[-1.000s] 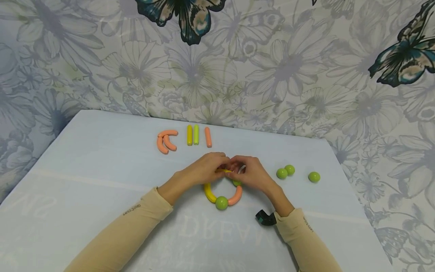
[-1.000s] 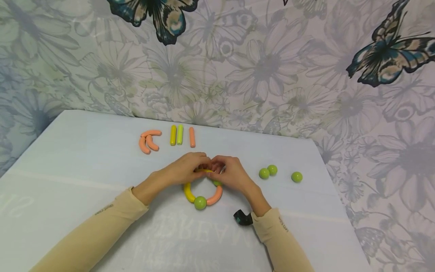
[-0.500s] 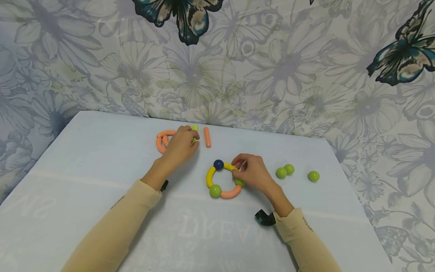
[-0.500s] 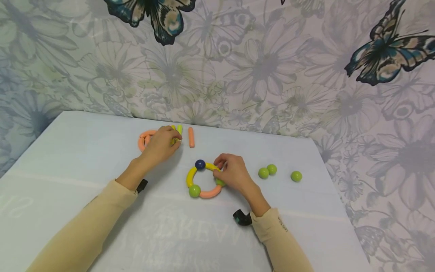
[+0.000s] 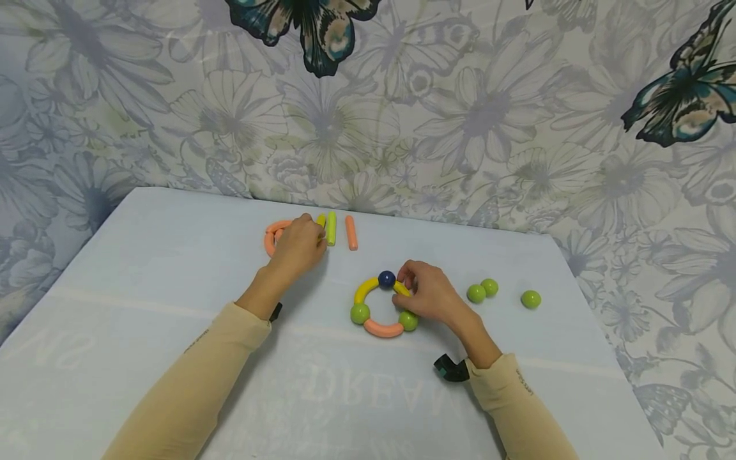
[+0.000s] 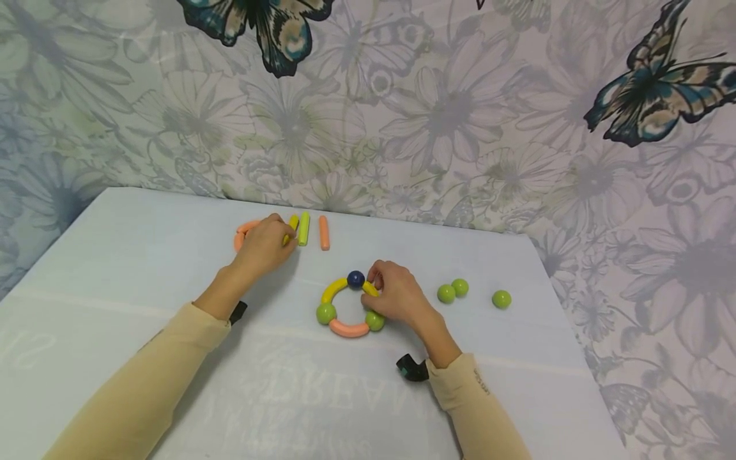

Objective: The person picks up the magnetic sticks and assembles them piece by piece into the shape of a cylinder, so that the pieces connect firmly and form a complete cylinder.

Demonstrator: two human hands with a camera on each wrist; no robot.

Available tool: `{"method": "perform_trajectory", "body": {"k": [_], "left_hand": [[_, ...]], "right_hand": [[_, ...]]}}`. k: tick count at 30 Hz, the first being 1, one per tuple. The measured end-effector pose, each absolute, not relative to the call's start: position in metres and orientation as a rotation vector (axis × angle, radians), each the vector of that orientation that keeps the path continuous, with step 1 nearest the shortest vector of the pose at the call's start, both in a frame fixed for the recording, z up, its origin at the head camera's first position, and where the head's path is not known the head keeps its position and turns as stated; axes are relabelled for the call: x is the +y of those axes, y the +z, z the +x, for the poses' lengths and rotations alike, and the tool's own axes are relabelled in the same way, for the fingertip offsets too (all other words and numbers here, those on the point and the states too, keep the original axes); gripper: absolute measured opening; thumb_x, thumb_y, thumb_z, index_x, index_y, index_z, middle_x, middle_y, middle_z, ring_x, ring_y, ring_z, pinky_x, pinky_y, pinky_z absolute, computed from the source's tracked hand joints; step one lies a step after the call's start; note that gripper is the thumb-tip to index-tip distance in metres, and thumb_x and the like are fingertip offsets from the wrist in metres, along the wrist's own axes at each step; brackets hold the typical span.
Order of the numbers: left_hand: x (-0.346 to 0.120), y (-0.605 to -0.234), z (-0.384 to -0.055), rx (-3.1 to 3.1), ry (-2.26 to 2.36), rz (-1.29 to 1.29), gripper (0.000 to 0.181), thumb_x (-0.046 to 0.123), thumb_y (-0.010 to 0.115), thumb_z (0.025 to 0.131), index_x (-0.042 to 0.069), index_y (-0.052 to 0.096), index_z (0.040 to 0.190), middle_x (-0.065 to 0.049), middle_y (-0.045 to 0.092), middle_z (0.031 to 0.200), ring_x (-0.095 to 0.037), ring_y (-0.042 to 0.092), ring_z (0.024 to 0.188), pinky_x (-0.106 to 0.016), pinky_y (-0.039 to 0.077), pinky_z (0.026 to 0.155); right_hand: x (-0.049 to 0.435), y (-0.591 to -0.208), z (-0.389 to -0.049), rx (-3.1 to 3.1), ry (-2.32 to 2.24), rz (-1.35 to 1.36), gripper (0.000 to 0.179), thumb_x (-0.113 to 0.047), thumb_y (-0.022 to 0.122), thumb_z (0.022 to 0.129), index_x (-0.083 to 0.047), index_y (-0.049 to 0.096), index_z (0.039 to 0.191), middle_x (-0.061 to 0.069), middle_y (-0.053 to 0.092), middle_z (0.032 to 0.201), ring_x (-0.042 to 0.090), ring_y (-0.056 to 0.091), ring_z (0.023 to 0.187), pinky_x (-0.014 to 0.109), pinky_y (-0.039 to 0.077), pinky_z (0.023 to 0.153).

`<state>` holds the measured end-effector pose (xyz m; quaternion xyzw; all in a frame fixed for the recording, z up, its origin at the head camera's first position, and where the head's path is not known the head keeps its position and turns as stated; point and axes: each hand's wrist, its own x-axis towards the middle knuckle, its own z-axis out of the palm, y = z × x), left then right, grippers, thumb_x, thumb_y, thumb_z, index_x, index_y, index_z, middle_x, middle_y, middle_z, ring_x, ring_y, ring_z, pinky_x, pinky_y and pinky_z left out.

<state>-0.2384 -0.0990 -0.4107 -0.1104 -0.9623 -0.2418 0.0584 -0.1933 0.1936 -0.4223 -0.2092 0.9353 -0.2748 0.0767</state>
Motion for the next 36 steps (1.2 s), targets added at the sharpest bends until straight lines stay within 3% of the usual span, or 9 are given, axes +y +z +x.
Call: {"method": "perform_trajectory", "body": {"k": [4, 7, 10, 14, 23, 29, 33, 36], "left_hand": [[-0.099, -0.411, -0.236, -2.871, -0.737, -0.289, 0.018, 0.002, 0.066, 0.096, 0.0, 0.074, 0.08, -0.014, 0.062, 0.085, -0.027, 0.058, 0.079, -0.039, 0.049, 0.065], [-0.099, -0.412, -0.236, -2.843, -0.728, -0.27, 0.013, 0.002, 0.068, 0.095, 0.0, 0.071, 0.082, -0.015, 0.063, 0.086, -0.027, 0.059, 0.078, -0.041, 0.05, 0.064], [-0.099, -0.413, -0.237, -2.835, -0.701, -0.261, 0.005, 0.001, 0.07, 0.094, -0.003, 0.071, 0.095, -0.018, 0.064, 0.094, -0.031, 0.063, 0.084, -0.045, 0.055, 0.068], [-0.1, -0.414, -0.238, -2.859, -0.66, -0.264, 0.013, -0.001, 0.069, 0.095, -0.005, 0.068, 0.107, -0.021, 0.065, 0.098, -0.035, 0.065, 0.089, -0.048, 0.057, 0.072], [-0.097, -0.412, -0.235, -3.0, -0.672, -0.242, 0.016, -0.006, 0.069, 0.088, -0.004, 0.059, 0.1, -0.018, 0.062, 0.087, -0.031, 0.062, 0.076, -0.039, 0.05, 0.063], [-0.094, -0.41, -0.232, -3.085, -0.727, -0.193, 0.015, -0.002, 0.072, 0.084, 0.0, 0.057, 0.082, -0.009, 0.051, 0.071, -0.022, 0.051, 0.061, -0.03, 0.04, 0.052], [-0.095, -0.405, -0.23, -3.048, -0.794, -0.167, 0.02, 0.006, 0.076, 0.083, 0.001, 0.057, 0.079, -0.006, 0.048, 0.069, -0.022, 0.049, 0.06, -0.029, 0.039, 0.053], [-0.097, -0.401, -0.231, -2.974, -0.911, -0.198, 0.022, 0.012, 0.079, 0.084, 0.0, 0.06, 0.084, -0.008, 0.055, 0.073, -0.024, 0.054, 0.065, -0.031, 0.044, 0.057]], "right_hand": [[0.191, -0.428, -0.196, 2.781, -0.976, -0.78, 0.049, -0.014, 0.083, 0.089, -0.01, 0.065, 0.134, 0.005, 0.069, 0.122, 0.02, 0.066, 0.1, 0.037, 0.058, 0.089], [0.19, -0.432, -0.197, 2.729, -1.072, -0.835, 0.049, -0.011, 0.082, 0.091, -0.013, 0.066, 0.137, 0.001, 0.07, 0.13, 0.021, 0.068, 0.112, 0.04, 0.058, 0.097], [0.19, -0.434, -0.198, 2.7, -1.119, -0.837, 0.042, -0.01, 0.081, 0.092, -0.015, 0.069, 0.133, -0.002, 0.071, 0.128, 0.02, 0.069, 0.113, 0.04, 0.058, 0.098], [0.189, -0.434, -0.198, 2.712, -1.122, -0.801, 0.037, -0.011, 0.082, 0.092, -0.015, 0.071, 0.127, -0.003, 0.072, 0.124, 0.017, 0.068, 0.11, 0.038, 0.058, 0.096], [0.192, -0.438, -0.198, 2.869, -1.125, -0.664, 0.033, -0.014, 0.085, 0.089, -0.012, 0.072, 0.12, 0.002, 0.074, 0.11, 0.017, 0.067, 0.1, 0.037, 0.06, 0.085], [0.195, -0.441, -0.201, 2.916, -1.128, -0.622, 0.033, -0.015, 0.085, 0.089, -0.012, 0.073, 0.12, 0.002, 0.073, 0.109, 0.018, 0.067, 0.099, 0.036, 0.06, 0.082], [0.196, -0.442, -0.203, 2.935, -1.115, -0.598, 0.033, -0.016, 0.085, 0.09, -0.013, 0.073, 0.12, 0.003, 0.073, 0.11, 0.018, 0.067, 0.099, 0.035, 0.06, 0.081], [0.197, -0.441, -0.203, 2.944, -1.118, -0.576, 0.034, -0.016, 0.085, 0.09, -0.013, 0.073, 0.121, 0.004, 0.073, 0.111, 0.019, 0.066, 0.1, 0.035, 0.059, 0.082]]}}
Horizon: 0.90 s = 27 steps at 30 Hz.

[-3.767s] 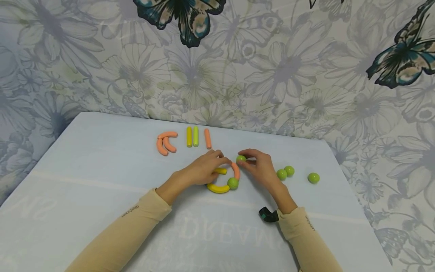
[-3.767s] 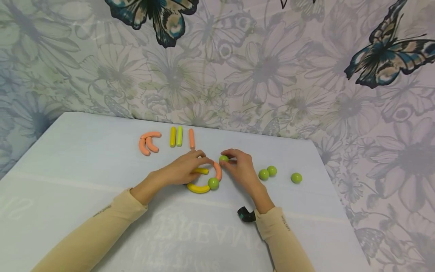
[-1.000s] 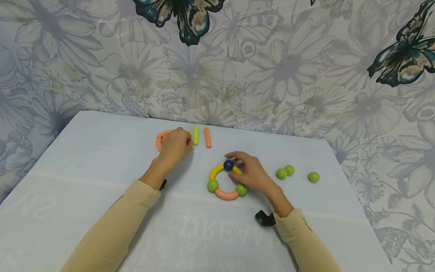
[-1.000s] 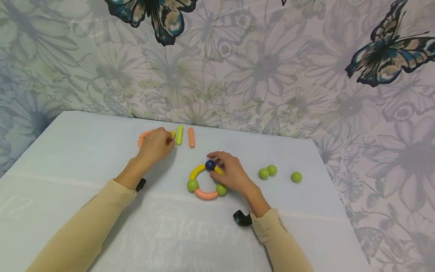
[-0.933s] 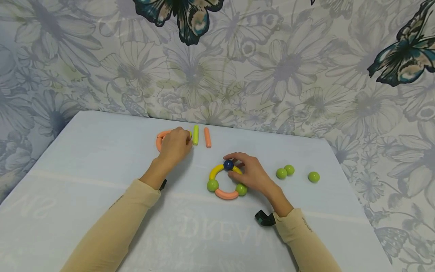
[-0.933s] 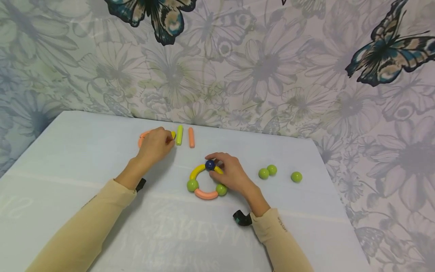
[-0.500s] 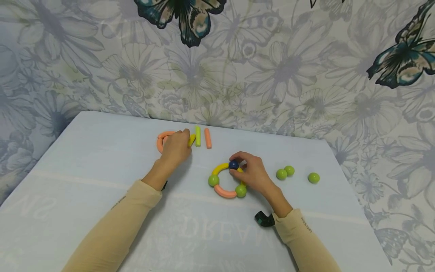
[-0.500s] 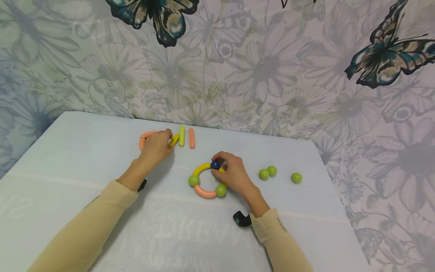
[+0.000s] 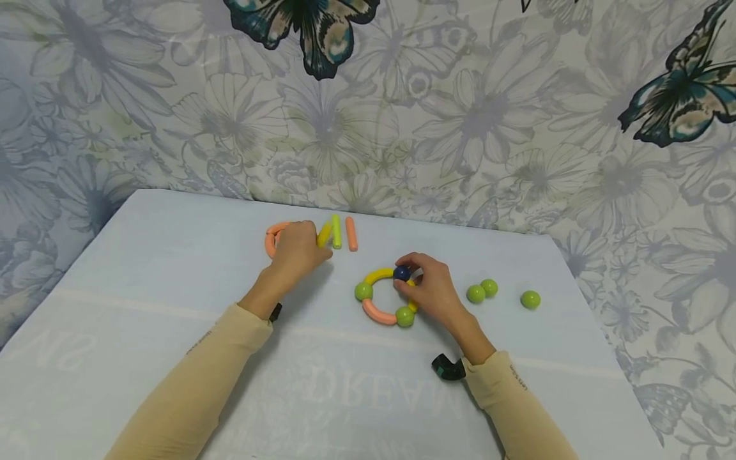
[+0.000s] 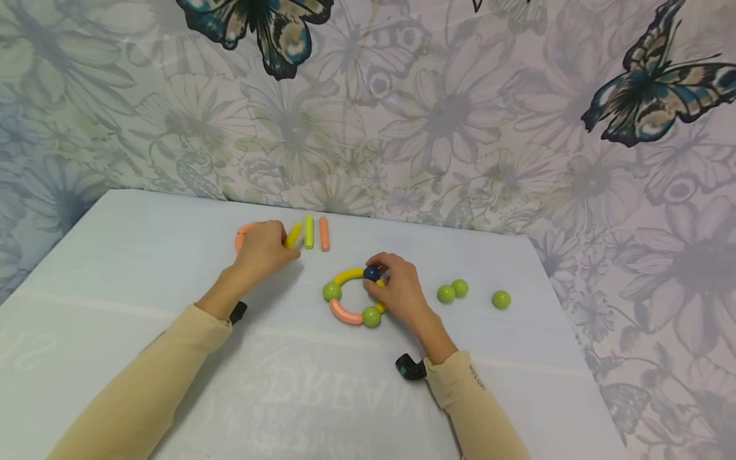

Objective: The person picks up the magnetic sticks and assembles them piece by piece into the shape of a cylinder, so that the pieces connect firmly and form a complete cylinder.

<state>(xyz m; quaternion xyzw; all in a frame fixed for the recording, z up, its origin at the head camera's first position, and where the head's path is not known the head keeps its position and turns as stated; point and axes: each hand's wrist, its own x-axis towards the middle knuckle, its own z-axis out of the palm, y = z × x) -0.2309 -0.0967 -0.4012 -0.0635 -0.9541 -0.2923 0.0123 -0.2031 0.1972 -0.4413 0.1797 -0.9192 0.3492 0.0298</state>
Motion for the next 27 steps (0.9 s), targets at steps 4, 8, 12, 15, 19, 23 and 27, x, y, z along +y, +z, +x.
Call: {"method": "perform_trajectory", "body": {"k": [4, 8, 12, 15, 19, 23, 27], "left_hand": [[-0.092, -0.395, -0.232, -2.858, -1.149, -0.474, 0.017, 0.01, 0.079, 0.084, 0.002, 0.067, 0.092, -0.009, 0.065, 0.081, -0.022, 0.06, 0.072, -0.031, 0.049, 0.065], [-0.079, -0.387, -0.225, -2.775, -1.291, -0.808, 0.016, 0.008, 0.081, 0.086, 0.007, 0.069, 0.097, -0.005, 0.071, 0.087, -0.016, 0.066, 0.077, -0.031, 0.056, 0.071], [-0.069, -0.385, -0.219, -2.739, -1.298, -0.981, 0.016, 0.008, 0.082, 0.087, 0.012, 0.068, 0.094, 0.0, 0.072, 0.088, -0.012, 0.069, 0.078, -0.03, 0.058, 0.071], [-0.065, -0.387, -0.217, -2.731, -1.305, -1.053, 0.017, 0.007, 0.082, 0.087, 0.013, 0.068, 0.094, 0.001, 0.071, 0.086, -0.011, 0.068, 0.077, -0.03, 0.058, 0.07], [-0.062, -0.393, -0.218, -2.776, -1.286, -1.131, 0.019, 0.003, 0.081, 0.086, 0.013, 0.068, 0.096, 0.001, 0.071, 0.085, -0.012, 0.065, 0.077, -0.029, 0.057, 0.069], [-0.059, -0.4, -0.218, -2.853, -1.218, -1.149, 0.02, 0.003, 0.082, 0.086, 0.011, 0.068, 0.098, 0.001, 0.071, 0.086, -0.012, 0.065, 0.078, -0.027, 0.056, 0.071], [-0.057, -0.402, -0.216, -2.889, -1.2, -1.104, 0.021, 0.006, 0.085, 0.086, 0.008, 0.069, 0.098, -0.002, 0.072, 0.09, -0.014, 0.066, 0.081, -0.028, 0.057, 0.075]], "right_hand": [[0.198, -0.441, -0.203, -2.828, 1.073, 0.519, 0.035, -0.015, 0.085, 0.09, -0.012, 0.072, 0.122, 0.006, 0.073, 0.112, 0.02, 0.066, 0.1, 0.036, 0.059, 0.083], [0.199, -0.441, -0.204, -2.817, 1.056, 0.495, 0.036, -0.015, 0.084, 0.091, -0.01, 0.072, 0.124, 0.008, 0.073, 0.112, 0.022, 0.067, 0.1, 0.038, 0.059, 0.083], [0.2, -0.441, -0.204, -2.816, 1.058, 0.479, 0.037, -0.016, 0.084, 0.09, -0.01, 0.072, 0.124, 0.007, 0.073, 0.113, 0.022, 0.067, 0.102, 0.038, 0.06, 0.084], [0.201, -0.442, -0.205, -2.821, 1.068, 0.474, 0.036, -0.017, 0.085, 0.09, -0.011, 0.072, 0.124, 0.006, 0.073, 0.113, 0.021, 0.067, 0.102, 0.038, 0.06, 0.084], [0.202, -0.443, -0.205, -2.818, 1.076, 0.481, 0.036, -0.016, 0.085, 0.09, -0.011, 0.072, 0.124, 0.007, 0.073, 0.113, 0.022, 0.067, 0.101, 0.038, 0.06, 0.083], [0.203, -0.443, -0.206, -2.821, 1.081, 0.481, 0.035, -0.016, 0.084, 0.091, -0.011, 0.072, 0.123, 0.007, 0.073, 0.114, 0.022, 0.067, 0.101, 0.037, 0.06, 0.083], [0.203, -0.443, -0.207, -2.821, 1.072, 0.486, 0.036, -0.016, 0.084, 0.091, -0.01, 0.071, 0.124, 0.008, 0.073, 0.114, 0.022, 0.067, 0.101, 0.038, 0.06, 0.083]]}}
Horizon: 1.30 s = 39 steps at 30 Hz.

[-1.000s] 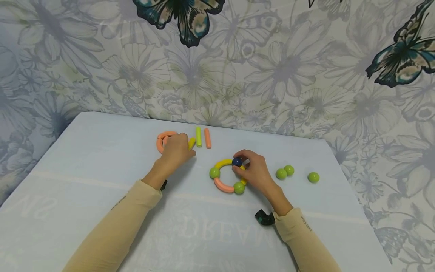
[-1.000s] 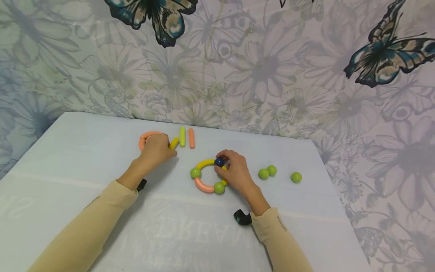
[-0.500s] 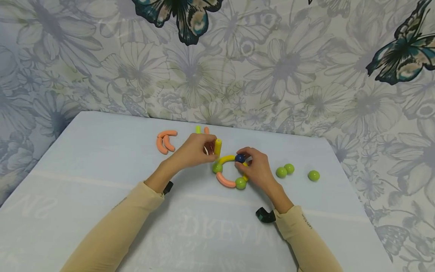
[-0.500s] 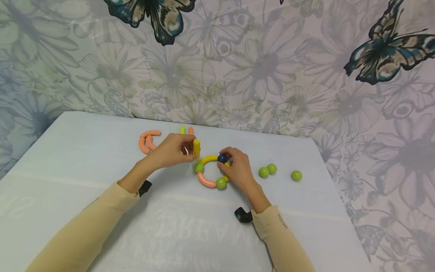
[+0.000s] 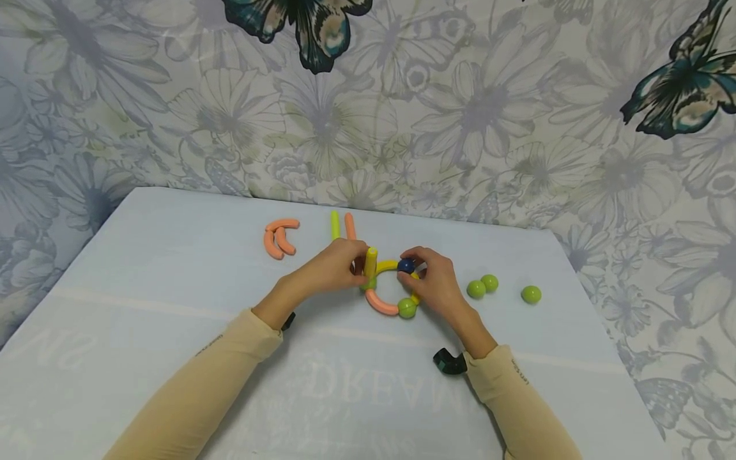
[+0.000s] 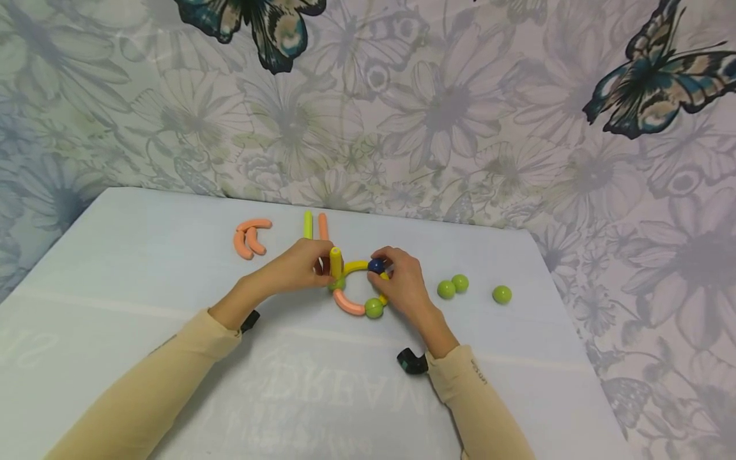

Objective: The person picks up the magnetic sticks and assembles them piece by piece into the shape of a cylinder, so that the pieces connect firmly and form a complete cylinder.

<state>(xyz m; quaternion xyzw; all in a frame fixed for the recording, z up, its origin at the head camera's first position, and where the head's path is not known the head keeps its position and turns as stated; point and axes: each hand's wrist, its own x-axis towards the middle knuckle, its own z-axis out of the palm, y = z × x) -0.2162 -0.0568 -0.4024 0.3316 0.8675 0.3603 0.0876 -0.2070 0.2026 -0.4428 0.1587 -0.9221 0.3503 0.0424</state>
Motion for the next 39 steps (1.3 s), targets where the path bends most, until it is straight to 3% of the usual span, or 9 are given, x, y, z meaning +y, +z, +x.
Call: {"method": "perform_trajectory", "body": {"k": [11, 15, 19, 23, 29, 32, 35, 39], "left_hand": [[-0.056, -0.401, -0.216, 2.58, 1.056, 0.964, 0.018, 0.007, 0.085, 0.088, 0.007, 0.072, 0.1, -0.005, 0.072, 0.096, -0.016, 0.065, 0.085, -0.029, 0.056, 0.078], [-0.063, -0.399, -0.219, 2.58, 1.075, 0.972, 0.019, -0.004, 0.074, 0.089, 0.008, 0.072, 0.104, -0.01, 0.071, 0.099, -0.018, 0.064, 0.087, -0.033, 0.055, 0.078], [-0.072, -0.398, -0.221, 2.754, 1.04, 0.836, 0.025, -0.009, 0.063, 0.091, 0.003, 0.073, 0.111, -0.015, 0.071, 0.107, -0.024, 0.064, 0.094, -0.039, 0.055, 0.083], [-0.077, -0.402, -0.223, 2.971, 0.858, 0.655, 0.031, -0.003, 0.067, 0.096, 0.001, 0.071, 0.126, -0.019, 0.065, 0.119, -0.032, 0.062, 0.105, -0.044, 0.054, 0.089], [-0.08, -0.409, -0.225, 3.007, 0.64, 0.526, 0.043, 0.007, 0.07, 0.1, 0.001, 0.062, 0.142, -0.022, 0.06, 0.13, -0.039, 0.057, 0.117, -0.049, 0.052, 0.094], [-0.081, -0.41, -0.226, 3.013, 0.652, 0.499, 0.032, 0.008, 0.07, 0.099, 0.001, 0.069, 0.13, -0.021, 0.064, 0.121, -0.038, 0.059, 0.112, -0.049, 0.053, 0.091], [-0.082, -0.411, -0.226, 3.07, 0.684, 0.496, 0.007, 0.003, 0.069, 0.095, 0.0, 0.073, 0.099, -0.017, 0.065, 0.097, -0.035, 0.061, 0.093, -0.044, 0.053, 0.077], [-0.084, -0.412, -0.227, 3.15, 0.634, 0.445, 0.015, -0.002, 0.07, 0.089, 0.002, 0.068, 0.075, -0.013, 0.062, 0.077, -0.031, 0.06, 0.077, -0.04, 0.05, 0.065]], "right_hand": [[0.202, -0.44, -0.206, -2.813, 1.081, 0.493, 0.037, -0.015, 0.084, 0.091, -0.008, 0.071, 0.124, 0.009, 0.073, 0.116, 0.024, 0.067, 0.103, 0.04, 0.06, 0.084], [0.203, -0.441, -0.206, -2.811, 1.071, 0.495, 0.036, -0.015, 0.084, 0.09, -0.009, 0.072, 0.123, 0.008, 0.074, 0.115, 0.023, 0.067, 0.102, 0.039, 0.06, 0.083], [0.202, -0.441, -0.207, -2.819, 1.055, 0.506, 0.034, -0.015, 0.083, 0.089, -0.009, 0.071, 0.12, 0.008, 0.073, 0.113, 0.022, 0.067, 0.097, 0.037, 0.059, 0.082], [0.202, -0.44, -0.206, -2.834, 1.039, 0.528, 0.031, -0.014, 0.08, 0.09, -0.01, 0.07, 0.119, 0.008, 0.072, 0.114, 0.023, 0.067, 0.096, 0.037, 0.058, 0.082], [0.202, -0.441, -0.205, -2.832, 1.074, 0.614, 0.034, -0.013, 0.077, 0.092, -0.012, 0.072, 0.126, 0.007, 0.071, 0.127, 0.025, 0.066, 0.117, 0.042, 0.057, 0.098], [0.202, -0.443, -0.205, -2.819, 1.09, 0.654, 0.034, -0.012, 0.077, 0.093, -0.012, 0.072, 0.126, 0.008, 0.071, 0.129, 0.026, 0.066, 0.123, 0.043, 0.057, 0.101], [0.202, -0.444, -0.205, -2.812, 1.082, 0.646, 0.03, -0.013, 0.077, 0.092, -0.011, 0.072, 0.122, 0.007, 0.072, 0.123, 0.025, 0.067, 0.117, 0.042, 0.058, 0.097], [0.201, -0.441, -0.204, -2.829, 1.016, 0.587, 0.018, -0.018, 0.078, 0.092, -0.013, 0.074, 0.109, 0.003, 0.074, 0.105, 0.019, 0.068, 0.096, 0.036, 0.057, 0.086]]}}
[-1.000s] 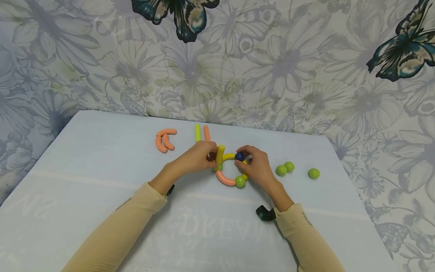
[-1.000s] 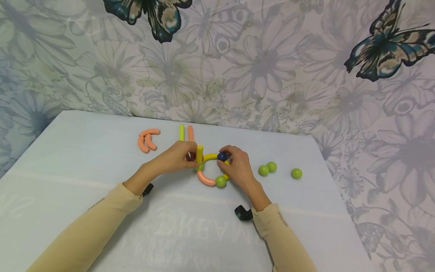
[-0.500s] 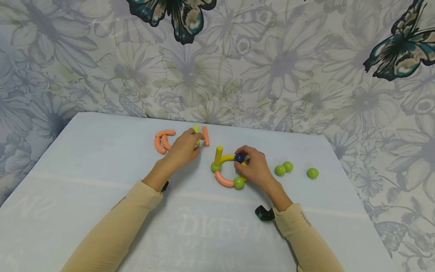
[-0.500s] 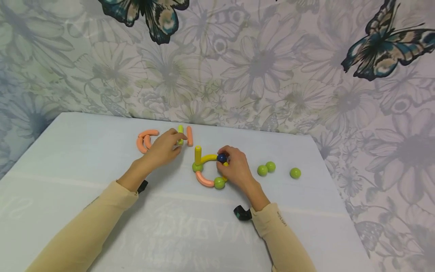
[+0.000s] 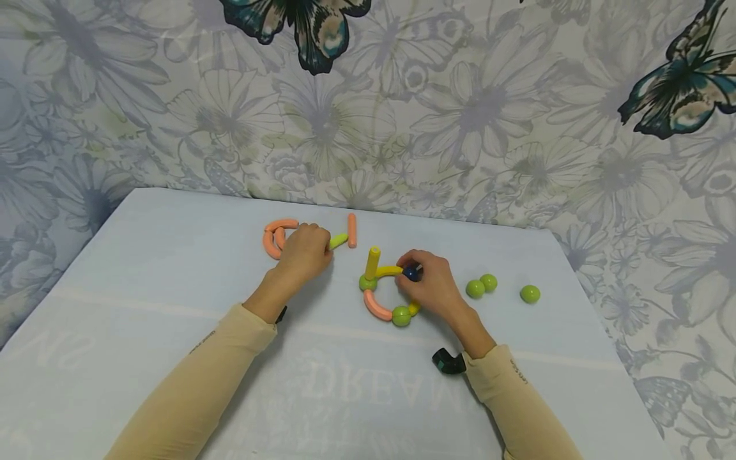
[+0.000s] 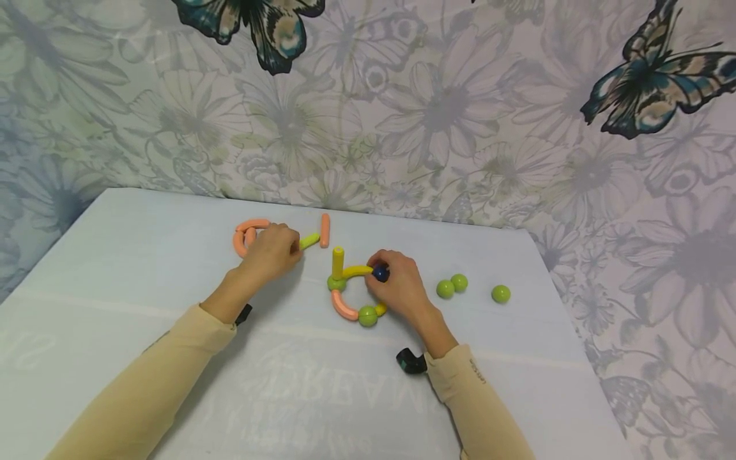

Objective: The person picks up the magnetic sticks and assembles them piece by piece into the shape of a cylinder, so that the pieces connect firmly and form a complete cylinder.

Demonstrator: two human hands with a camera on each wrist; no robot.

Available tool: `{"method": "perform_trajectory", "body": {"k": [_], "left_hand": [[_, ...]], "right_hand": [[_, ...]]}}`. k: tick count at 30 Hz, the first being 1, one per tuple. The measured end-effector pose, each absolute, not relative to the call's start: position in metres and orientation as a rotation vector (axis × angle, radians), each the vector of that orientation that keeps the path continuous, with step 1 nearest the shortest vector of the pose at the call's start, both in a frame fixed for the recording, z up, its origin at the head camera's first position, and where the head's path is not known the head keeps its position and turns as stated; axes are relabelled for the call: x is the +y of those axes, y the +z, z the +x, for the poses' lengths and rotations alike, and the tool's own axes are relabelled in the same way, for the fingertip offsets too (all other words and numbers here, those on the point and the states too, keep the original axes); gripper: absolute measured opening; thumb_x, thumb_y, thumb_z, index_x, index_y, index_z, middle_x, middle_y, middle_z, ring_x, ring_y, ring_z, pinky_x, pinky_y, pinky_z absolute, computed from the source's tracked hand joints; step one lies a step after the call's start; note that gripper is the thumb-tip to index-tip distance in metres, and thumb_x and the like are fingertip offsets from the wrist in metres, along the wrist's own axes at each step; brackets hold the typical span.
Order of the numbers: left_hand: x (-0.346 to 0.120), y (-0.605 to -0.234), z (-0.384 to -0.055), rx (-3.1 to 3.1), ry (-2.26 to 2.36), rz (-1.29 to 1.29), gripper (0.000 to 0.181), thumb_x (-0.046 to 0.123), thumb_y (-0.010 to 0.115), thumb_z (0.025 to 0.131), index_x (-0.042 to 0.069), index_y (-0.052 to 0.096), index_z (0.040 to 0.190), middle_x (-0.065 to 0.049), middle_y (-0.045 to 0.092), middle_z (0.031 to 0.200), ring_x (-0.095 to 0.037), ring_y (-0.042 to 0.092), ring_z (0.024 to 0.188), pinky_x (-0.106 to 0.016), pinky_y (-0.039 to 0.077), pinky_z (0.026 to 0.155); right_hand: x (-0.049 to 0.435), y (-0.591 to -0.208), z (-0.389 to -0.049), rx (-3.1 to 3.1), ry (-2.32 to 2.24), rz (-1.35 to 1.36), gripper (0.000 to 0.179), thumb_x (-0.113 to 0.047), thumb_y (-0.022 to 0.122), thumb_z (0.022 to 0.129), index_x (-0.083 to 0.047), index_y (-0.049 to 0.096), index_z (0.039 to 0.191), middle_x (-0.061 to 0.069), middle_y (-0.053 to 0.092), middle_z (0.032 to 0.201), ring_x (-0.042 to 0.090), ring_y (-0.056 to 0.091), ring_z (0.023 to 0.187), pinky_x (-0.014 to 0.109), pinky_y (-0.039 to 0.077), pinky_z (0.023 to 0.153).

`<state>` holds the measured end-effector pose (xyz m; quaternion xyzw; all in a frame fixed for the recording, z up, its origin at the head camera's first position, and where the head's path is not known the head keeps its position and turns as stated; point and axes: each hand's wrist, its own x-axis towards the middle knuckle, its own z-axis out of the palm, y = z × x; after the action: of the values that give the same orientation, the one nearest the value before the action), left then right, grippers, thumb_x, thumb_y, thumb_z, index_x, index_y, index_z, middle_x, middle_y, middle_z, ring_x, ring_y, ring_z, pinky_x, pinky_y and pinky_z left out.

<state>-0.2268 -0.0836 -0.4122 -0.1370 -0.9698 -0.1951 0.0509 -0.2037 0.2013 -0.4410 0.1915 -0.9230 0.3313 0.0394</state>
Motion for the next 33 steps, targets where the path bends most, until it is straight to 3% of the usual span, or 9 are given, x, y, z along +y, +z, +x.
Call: {"method": "perform_trajectory", "body": {"k": [3, 9, 11, 14, 19, 26, 33], "left_hand": [[-0.083, -0.411, -0.228, -2.987, -0.542, -0.358, 0.012, -0.001, 0.074, 0.086, 0.001, 0.069, 0.076, -0.012, 0.065, 0.074, -0.029, 0.062, 0.071, -0.039, 0.052, 0.062], [-0.083, -0.409, -0.228, -3.072, -0.528, -0.308, 0.014, 0.004, 0.077, 0.088, 0.0, 0.064, 0.09, -0.01, 0.063, 0.075, -0.025, 0.061, 0.065, -0.037, 0.049, 0.055], [-0.083, -0.408, -0.227, -3.091, -0.549, -0.304, 0.016, 0.004, 0.077, 0.088, 0.001, 0.061, 0.093, -0.01, 0.061, 0.076, -0.025, 0.06, 0.065, -0.036, 0.047, 0.055], [-0.083, -0.408, -0.227, -3.107, -0.596, -0.312, 0.014, 0.003, 0.075, 0.088, 0.002, 0.061, 0.09, -0.009, 0.06, 0.075, -0.024, 0.058, 0.064, -0.034, 0.045, 0.054], [-0.082, -0.408, -0.226, -3.108, -0.63, -0.342, 0.015, 0.004, 0.077, 0.086, 0.004, 0.062, 0.085, -0.008, 0.06, 0.075, -0.022, 0.056, 0.063, -0.032, 0.043, 0.055], [-0.081, -0.406, -0.225, -3.116, -0.662, -0.329, 0.022, 0.01, 0.079, 0.087, 0.001, 0.061, 0.095, -0.012, 0.064, 0.083, -0.025, 0.061, 0.066, -0.033, 0.046, 0.056], [-0.081, -0.405, -0.225, -3.023, -0.771, -0.31, 0.022, 0.005, 0.076, 0.087, -0.001, 0.058, 0.099, -0.014, 0.063, 0.083, -0.028, 0.063, 0.068, -0.035, 0.05, 0.061]], "right_hand": [[0.201, -0.436, -0.202, -2.859, 0.939, 0.547, 0.01, -0.023, 0.077, 0.092, -0.014, 0.074, 0.096, -0.001, 0.073, 0.087, 0.015, 0.065, 0.078, 0.033, 0.054, 0.074], [0.199, -0.429, -0.199, -2.948, 0.799, 0.51, 0.023, -0.032, 0.075, 0.092, -0.017, 0.072, 0.075, -0.004, 0.063, 0.065, 0.015, 0.054, 0.061, 0.031, 0.047, 0.06], [0.198, -0.428, -0.198, -2.962, 0.796, 0.527, 0.022, -0.032, 0.075, 0.092, -0.017, 0.072, 0.077, -0.004, 0.063, 0.067, 0.016, 0.055, 0.063, 0.032, 0.047, 0.062], [0.196, -0.429, -0.199, -2.948, 0.892, 0.62, 0.011, -0.026, 0.076, 0.094, -0.014, 0.076, 0.094, -0.002, 0.071, 0.082, 0.016, 0.063, 0.075, 0.033, 0.055, 0.072], [0.194, -0.433, -0.2, -2.894, 1.072, 0.833, 0.029, -0.013, 0.079, 0.093, -0.009, 0.073, 0.121, 0.002, 0.074, 0.109, 0.017, 0.068, 0.098, 0.037, 0.059, 0.09], [0.194, -0.435, -0.201, -2.909, 1.093, 0.837, 0.025, -0.012, 0.08, 0.093, -0.011, 0.075, 0.117, -0.001, 0.074, 0.106, 0.014, 0.066, 0.094, 0.034, 0.059, 0.085], [0.197, -0.434, -0.201, -2.892, 1.039, 0.734, 0.022, -0.012, 0.081, 0.091, -0.011, 0.075, 0.113, 0.0, 0.073, 0.099, 0.014, 0.065, 0.089, 0.033, 0.059, 0.079]]}}
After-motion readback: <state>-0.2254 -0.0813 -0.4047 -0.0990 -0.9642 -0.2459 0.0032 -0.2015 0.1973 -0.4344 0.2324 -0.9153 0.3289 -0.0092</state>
